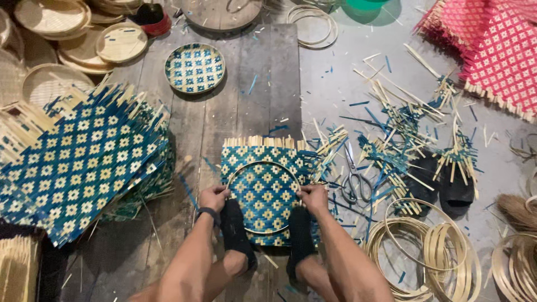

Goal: The person places a circular bamboo frame onto a patterned woven mat, then uses scissors to trim the excess woven strands around the frame's edge. The person repeats this process with multiple mats, cutting the overhang and setting the finished pieces aside.

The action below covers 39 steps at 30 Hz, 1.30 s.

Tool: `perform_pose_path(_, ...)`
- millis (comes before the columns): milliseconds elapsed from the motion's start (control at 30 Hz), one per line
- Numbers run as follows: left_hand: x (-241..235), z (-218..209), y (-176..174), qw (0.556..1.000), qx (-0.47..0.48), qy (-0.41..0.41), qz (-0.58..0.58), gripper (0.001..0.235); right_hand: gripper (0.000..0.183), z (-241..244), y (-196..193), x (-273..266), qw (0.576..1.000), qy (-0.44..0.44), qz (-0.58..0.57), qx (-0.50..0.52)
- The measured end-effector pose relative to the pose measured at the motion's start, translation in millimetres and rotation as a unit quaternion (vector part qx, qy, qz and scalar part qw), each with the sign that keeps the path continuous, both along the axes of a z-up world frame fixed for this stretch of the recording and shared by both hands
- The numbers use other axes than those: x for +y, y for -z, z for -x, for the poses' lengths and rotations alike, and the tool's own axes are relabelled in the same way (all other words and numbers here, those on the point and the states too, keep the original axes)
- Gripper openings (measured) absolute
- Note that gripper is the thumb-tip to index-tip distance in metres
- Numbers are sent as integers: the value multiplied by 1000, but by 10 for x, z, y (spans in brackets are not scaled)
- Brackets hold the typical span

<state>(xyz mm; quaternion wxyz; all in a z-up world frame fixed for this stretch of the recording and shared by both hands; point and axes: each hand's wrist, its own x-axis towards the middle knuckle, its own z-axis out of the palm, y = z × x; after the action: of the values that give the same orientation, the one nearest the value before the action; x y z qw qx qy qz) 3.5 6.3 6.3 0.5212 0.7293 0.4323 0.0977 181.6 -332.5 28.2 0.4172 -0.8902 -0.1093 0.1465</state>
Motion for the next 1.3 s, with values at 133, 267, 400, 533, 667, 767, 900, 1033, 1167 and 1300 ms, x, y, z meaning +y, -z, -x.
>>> perform_pose_path(133, 95, -9, -54, 998, -29, 46, -15, 33, 28, -236, -170, 34, 993, -40, -46, 100)
perform_pose_path(267, 128, -9, -359, 998, 48, 45, 23, 32, 33, -112, -829, 174, 984, -121, 112, 65)
perform_pose_path(400, -29, -339, -757, 919, 82, 175, -343, 41, 85, 768, -1335, 526, 961, -241, 59, -118)
perform_pose_path(533, -274, -879, -907, 852, -148, 304, -400, 40, 94, 1474, -1179, 770, 828, -404, 179, -345)
perform_pose_path(667, -351, -1098, -735, 918, -79, 252, -297, 28, 90, 1462, -765, 768, 825, -382, 138, -392)
perform_pose_path(767, -351, -1095, -706, 921, -100, 238, -293, 25, 91, 1432, -693, 781, 825, -337, 140, -431)
perform_pose_path(900, -368, -1139, -874, 934, -113, 206, -269, 24, 95, 1457, -806, 782, 848, -398, 171, -305)
perform_pose_path(1033, -436, -1077, -872, 934, -103, 213, -267, 22, 96, 1515, -723, 740, 832, -431, 208, -282)
perform_pose_path(1167, -369, -1132, -885, 931, -118, 198, -284, 21, 83, 1454, -668, 822, 758, -298, 217, -539)
perform_pose_path(1300, -422, -1143, -974, 939, -70, 217, -256, 23, 85, 1554, -813, 768, 842, -369, 189, -346)
